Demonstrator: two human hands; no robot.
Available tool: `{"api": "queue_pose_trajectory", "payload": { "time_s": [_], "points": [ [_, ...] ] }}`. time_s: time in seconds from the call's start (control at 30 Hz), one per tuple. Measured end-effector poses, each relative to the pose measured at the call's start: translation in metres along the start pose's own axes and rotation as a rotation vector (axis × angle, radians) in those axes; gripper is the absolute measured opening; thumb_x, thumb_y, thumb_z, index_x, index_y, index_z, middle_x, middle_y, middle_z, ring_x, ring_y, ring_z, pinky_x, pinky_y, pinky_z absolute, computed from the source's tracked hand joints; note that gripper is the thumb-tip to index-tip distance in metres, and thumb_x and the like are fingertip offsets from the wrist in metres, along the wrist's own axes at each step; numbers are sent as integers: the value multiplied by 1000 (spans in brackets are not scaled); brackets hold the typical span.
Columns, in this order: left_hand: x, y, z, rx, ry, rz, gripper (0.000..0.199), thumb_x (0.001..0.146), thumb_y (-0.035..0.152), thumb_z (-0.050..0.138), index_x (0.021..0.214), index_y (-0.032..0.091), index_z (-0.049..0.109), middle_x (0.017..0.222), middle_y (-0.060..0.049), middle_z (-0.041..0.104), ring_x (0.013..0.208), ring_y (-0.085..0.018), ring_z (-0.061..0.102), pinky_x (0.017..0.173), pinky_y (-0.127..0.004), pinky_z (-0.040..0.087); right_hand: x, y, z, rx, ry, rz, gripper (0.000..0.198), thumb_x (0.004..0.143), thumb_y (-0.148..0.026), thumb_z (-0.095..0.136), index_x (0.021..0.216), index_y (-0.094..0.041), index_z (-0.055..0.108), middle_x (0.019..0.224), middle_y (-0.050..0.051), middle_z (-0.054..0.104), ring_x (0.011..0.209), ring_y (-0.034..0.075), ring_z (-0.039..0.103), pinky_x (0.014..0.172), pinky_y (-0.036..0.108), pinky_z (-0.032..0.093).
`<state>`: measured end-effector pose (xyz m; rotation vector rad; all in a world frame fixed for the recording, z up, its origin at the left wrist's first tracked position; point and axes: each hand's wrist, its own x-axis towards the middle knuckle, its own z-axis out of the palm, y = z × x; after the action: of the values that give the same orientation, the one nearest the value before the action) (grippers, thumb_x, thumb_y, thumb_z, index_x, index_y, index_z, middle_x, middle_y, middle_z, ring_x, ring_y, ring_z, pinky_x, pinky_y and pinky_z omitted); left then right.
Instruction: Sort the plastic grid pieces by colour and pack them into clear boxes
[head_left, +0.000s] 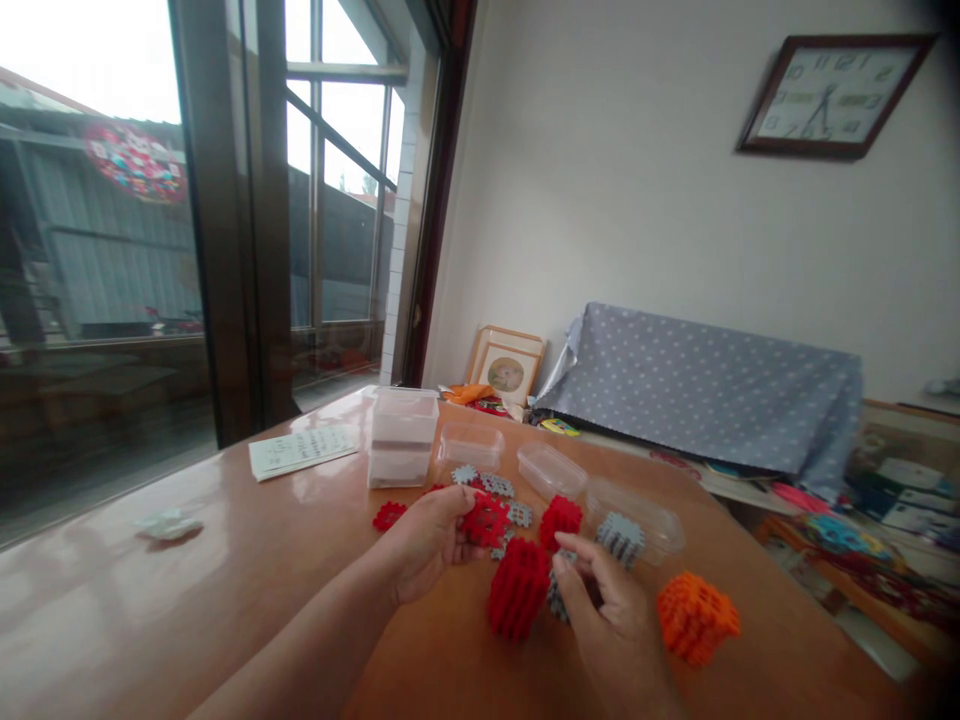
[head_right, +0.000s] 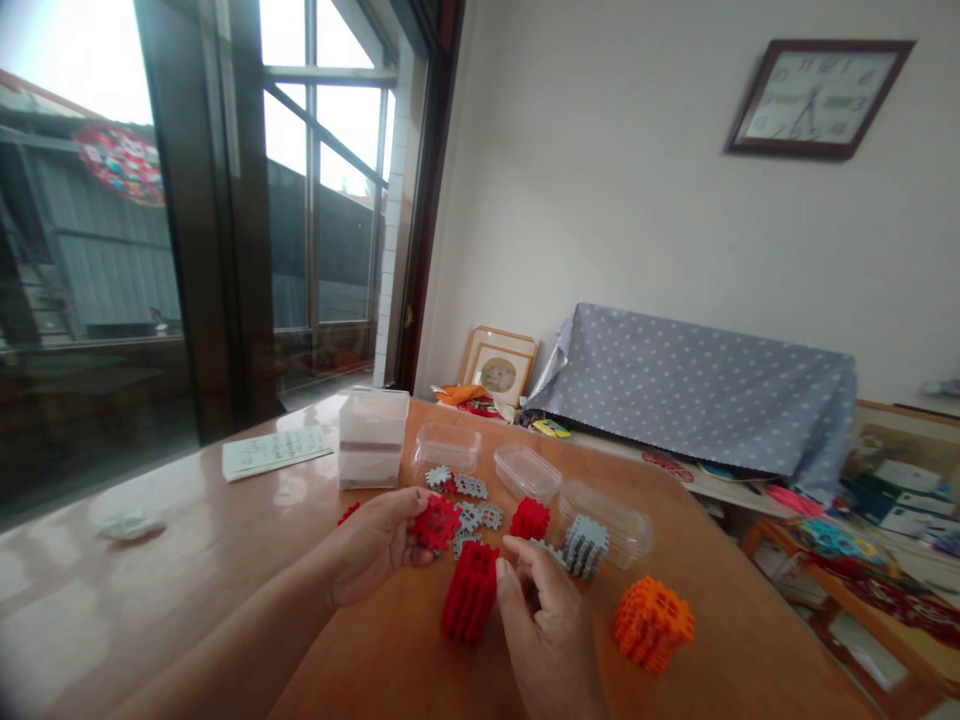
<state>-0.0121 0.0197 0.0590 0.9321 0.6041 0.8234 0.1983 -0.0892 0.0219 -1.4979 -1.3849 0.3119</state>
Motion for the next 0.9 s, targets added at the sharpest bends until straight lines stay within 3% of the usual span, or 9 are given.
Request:
{"api": "queue_pose_trajectory", "payload": {
  "time_s": [0.1, 0.2, 0.3, 0.43, 0.63, 0.77, 0.9],
  "points": [
    [-6, -1, 6, -26, -51, -6, 19, 85, 32, 64, 97, 18, 58, 89, -6, 72, 76, -17, 70, 68, -28, 55, -2, -2, 2, -70, -1, -68, 41, 94, -50, 59, 124, -24, 66, 81, 1, 66, 70, 18, 63, 69, 28, 53],
    [-10, -3, 11, -66, -105, -9, 17, 86, 30, 64, 97, 19, 56, 91, -5, 72, 80, -17, 70, 77, -33, 57, -5, -8, 5, -113, -5, -138, 41, 94, -47, 61, 127, -24, 63, 81, 1, 63, 70, 17, 61, 67, 28, 53],
    [-14, -5, 17, -87, -143, -22, 17, 86, 30, 64, 97, 20, 55, 95, -6, 73, 84, -18, 71, 81, -35, 57, -7, -15, 5, -151, 34, -229, 47, 93, -41, 62, 137, -25, 56, 101, 6, 65, 74, 18, 62, 73, 32, 56],
    [-17, -6, 21, -30, -164, -17, 21, 84, 31, 68, 97, 20, 56, 88, -5, 71, 75, -17, 69, 69, -29, 53, -8, -20, 0, -202, 72, -344, 60, 90, -32, 62, 147, -28, 46, 136, 12, 55, 99, 24, 65, 87, 40, 56],
    [-17, -6, 19, 56, -211, 0, 35, 78, 32, 81, 103, 15, 65, 85, -4, 70, 68, -12, 63, 65, -23, 45, -8, -28, -9, -115, -110, -342, 57, 91, -29, 56, 147, -30, 46, 141, 10, 51, 113, 26, 61, 90, 37, 55],
    [-15, -8, 14, 82, -263, 6, 44, 76, 31, 84, 110, 17, 61, 82, -2, 69, 66, -11, 63, 63, -21, 40, -8, -37, -10, -82, -261, -338, 57, 85, -25, 63, 141, -30, 53, 134, 8, 56, 120, 26, 59, 101, 38, 51],
    [-15, -8, 10, 120, -288, 20, 48, 79, 32, 83, 117, 18, 57, 81, -1, 69, 68, -12, 63, 63, -21, 39, -8, -37, -11, -95, -305, -318, 60, 81, -21, 67, 139, -31, 55, 129, 7, 59, 117, 25, 59, 98, 36, 52]
  ]
}}
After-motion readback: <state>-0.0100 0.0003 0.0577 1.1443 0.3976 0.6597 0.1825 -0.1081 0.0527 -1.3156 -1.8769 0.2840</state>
